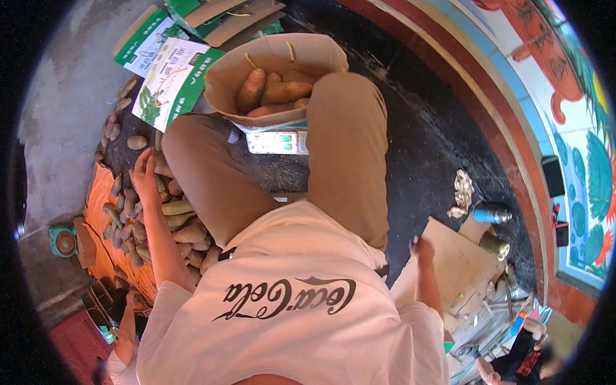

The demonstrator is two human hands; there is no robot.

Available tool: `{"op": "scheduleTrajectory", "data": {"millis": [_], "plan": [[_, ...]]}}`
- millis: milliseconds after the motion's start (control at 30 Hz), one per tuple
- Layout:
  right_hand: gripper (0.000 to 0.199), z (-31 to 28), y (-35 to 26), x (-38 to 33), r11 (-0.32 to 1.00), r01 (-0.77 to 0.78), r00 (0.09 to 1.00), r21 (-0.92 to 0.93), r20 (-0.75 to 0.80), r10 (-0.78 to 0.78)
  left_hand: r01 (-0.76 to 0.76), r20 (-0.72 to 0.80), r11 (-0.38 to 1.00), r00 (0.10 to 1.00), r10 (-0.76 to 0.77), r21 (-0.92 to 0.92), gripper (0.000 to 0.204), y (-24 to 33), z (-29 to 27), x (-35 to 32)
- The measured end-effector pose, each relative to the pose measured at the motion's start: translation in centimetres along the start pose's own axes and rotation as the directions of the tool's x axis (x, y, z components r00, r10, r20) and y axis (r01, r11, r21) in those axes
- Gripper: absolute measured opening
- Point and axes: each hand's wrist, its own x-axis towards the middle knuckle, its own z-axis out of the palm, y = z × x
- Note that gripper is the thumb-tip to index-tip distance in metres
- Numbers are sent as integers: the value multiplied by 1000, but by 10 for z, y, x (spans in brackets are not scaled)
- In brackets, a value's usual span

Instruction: The recorder is sorting yams from a pile on the floor into cardboard boxes and weighing them on a scale.

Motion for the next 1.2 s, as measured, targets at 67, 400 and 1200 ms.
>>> {"op": "scheduleTrajectory", "data": {"millis": [67, 400, 1200], "plan": [[28, -104, -67, 4, 932, 284, 880, 226, -448, -159, -102, 10, 994, 995, 103, -23, 27, 50, 24, 2], [23, -355, -354, 35, 478, 856, 119, -197, -824, -553, -561, 563, 791, 746, 357, 242, 33, 130, 118, 26], [29, -355, -328, 101, 693, 689, 448, -213, -626, -638, -962, 924, -69, 231, 305, 263, 3, 132, 212, 70]]}}
